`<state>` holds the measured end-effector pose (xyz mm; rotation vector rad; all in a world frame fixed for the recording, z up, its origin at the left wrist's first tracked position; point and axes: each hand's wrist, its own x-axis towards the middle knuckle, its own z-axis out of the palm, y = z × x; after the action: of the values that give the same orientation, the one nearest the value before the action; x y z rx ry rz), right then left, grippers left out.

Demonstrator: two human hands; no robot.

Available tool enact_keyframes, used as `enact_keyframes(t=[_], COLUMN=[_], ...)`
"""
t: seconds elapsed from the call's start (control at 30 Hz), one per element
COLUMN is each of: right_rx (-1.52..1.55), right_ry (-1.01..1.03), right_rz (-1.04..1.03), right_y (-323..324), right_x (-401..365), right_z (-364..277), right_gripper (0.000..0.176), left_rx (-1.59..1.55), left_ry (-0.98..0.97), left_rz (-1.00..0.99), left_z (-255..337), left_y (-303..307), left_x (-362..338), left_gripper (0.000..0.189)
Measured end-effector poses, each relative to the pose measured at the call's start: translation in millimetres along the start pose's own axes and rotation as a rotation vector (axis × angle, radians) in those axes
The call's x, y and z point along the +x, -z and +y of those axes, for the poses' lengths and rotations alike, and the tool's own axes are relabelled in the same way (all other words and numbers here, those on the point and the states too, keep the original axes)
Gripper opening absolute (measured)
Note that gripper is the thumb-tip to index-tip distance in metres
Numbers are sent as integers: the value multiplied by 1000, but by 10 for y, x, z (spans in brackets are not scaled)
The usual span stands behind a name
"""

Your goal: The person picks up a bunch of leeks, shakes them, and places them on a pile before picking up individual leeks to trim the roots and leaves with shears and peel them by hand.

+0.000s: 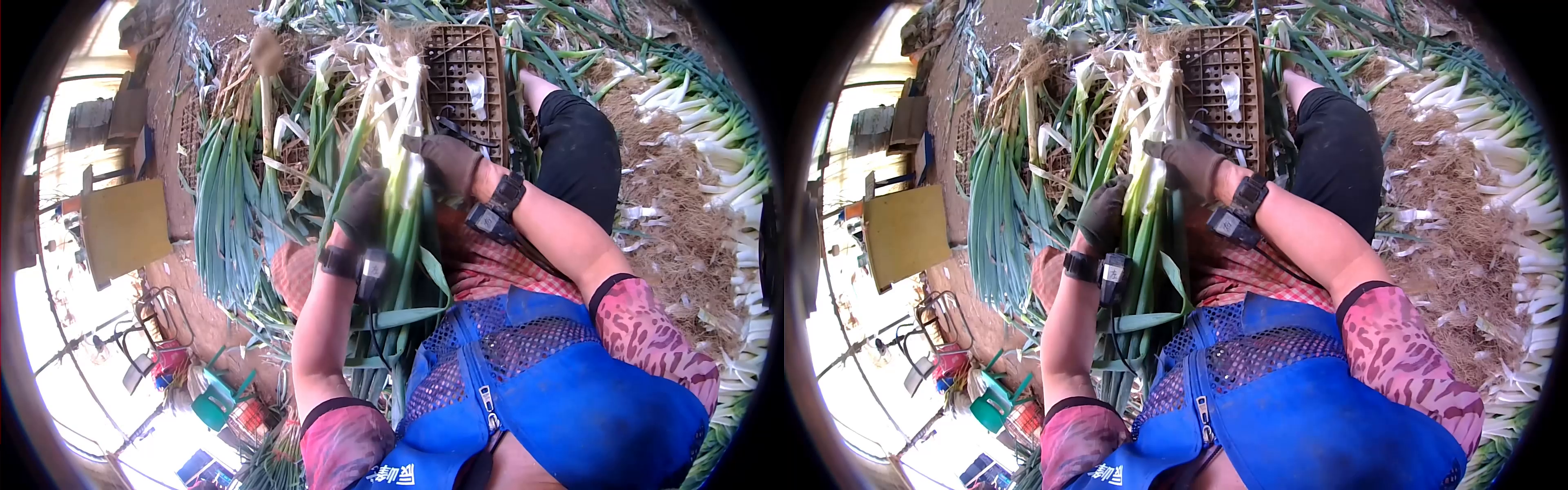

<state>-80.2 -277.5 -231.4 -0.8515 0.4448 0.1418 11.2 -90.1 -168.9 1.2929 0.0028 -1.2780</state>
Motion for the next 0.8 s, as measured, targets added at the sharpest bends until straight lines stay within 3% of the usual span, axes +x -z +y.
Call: enact_keyframes(t=[0.13,0.17,0.27,0.33,0.4,0.47,0.53,0.6,0.63,0.7,0.77,0.8], right_rx=[101,-152,-475,-544,-183,-104,180,83,-44,-209,-133,-883], right_ry=[-90,55,222,374,242,328,413,640,661,803,904,939], right_rz=[82,71,146,116,94,43,95,301,420,676,770,886], right_y=[-166,-220,-247,-292,-367,-265,-89,218,378,666,990,1523], right_x=[-148,-257,-293,-381,-494,-611,-849,-1094,-1309,-1719,-2242,-2662], right_z=[-243,-379,-513,-669,-910,-1201,-1621,-1983,-2191,-2508,-2784,-2875], right_gripper=[23,23,27,25,25,30,35,42,59,64,48,42], left_rx=[173,175,234,504,772,987,607,546,522,422,409,400], left_ry=[-71,-76,-87,-238,-551,-880,-357,-335,-308,-262,-234,-220], left_rz=[131,137,101,62,-72,-226,-282,-193,-115,-37,81,137], left_z=[209,250,361,430,388,406,754,826,881,976,933,894], left_y=[-370,-398,-377,-441,-385,-261,-522,-304,-179,83,376,511], left_x=[-230,-245,-358,-490,-538,-536,-885,-955,-996,-992,-933,-889], left_gripper=[26,26,25,35,43,49,50,49,49,47,46,45])
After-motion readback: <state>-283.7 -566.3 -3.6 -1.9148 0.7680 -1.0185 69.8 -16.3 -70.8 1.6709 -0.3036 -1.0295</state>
